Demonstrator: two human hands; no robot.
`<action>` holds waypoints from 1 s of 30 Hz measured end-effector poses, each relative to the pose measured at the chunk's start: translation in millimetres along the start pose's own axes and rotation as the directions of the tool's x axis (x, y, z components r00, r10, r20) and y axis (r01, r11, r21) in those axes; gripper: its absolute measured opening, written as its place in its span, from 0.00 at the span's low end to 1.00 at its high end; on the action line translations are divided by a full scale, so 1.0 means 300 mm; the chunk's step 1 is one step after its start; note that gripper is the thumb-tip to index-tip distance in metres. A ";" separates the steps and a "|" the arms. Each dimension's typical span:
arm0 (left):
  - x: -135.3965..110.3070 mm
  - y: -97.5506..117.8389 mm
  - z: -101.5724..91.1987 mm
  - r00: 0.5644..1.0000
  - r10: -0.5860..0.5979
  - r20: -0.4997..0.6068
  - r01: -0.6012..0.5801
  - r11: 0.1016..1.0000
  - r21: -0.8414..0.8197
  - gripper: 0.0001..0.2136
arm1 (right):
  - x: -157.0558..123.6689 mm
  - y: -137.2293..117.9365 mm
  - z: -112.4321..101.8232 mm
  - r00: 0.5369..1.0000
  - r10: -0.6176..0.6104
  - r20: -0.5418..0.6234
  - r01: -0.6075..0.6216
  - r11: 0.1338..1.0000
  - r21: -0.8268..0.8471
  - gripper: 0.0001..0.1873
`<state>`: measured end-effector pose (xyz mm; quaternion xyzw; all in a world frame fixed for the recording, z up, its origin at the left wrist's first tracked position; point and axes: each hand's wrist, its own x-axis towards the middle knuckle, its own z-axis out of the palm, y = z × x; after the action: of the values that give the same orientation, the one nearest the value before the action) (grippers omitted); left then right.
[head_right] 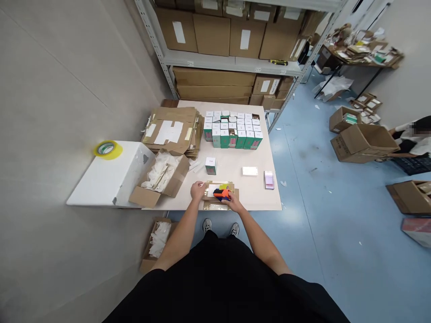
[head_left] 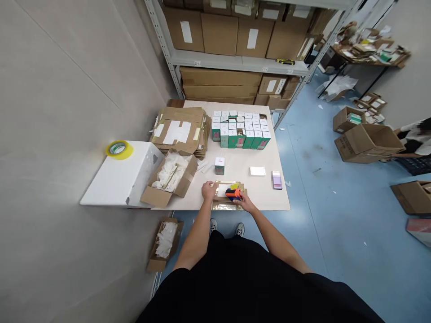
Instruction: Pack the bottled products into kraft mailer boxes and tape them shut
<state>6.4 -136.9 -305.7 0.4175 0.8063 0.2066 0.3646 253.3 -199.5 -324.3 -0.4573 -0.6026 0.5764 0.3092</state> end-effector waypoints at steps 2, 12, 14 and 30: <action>0.010 0.049 -0.003 0.971 0.048 0.235 -0.016 0.991 -0.135 0.23 | -0.003 -0.008 0.004 1.000 0.026 -0.008 -0.025 0.998 0.049 0.38; 0.013 0.194 0.022 0.823 0.110 0.557 0.194 0.867 -0.458 0.18 | -0.007 -0.021 0.003 0.997 0.076 -0.034 -0.072 0.991 0.112 0.35; 0.016 0.196 0.011 0.816 0.169 0.552 0.210 0.803 -0.558 0.18 | -0.011 -0.020 0.000 0.996 0.080 -0.037 -0.074 0.989 0.129 0.35; 0.049 0.184 0.040 0.739 -0.163 0.654 0.260 0.964 -0.053 0.22 | -0.027 -0.045 -0.006 0.995 0.097 -0.032 -0.092 0.987 0.129 0.34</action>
<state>38.8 -93.2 -284.4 0.3418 0.6574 0.0640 0.6685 255.4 -205.1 -309.5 -0.4758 -0.5361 0.6188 0.3215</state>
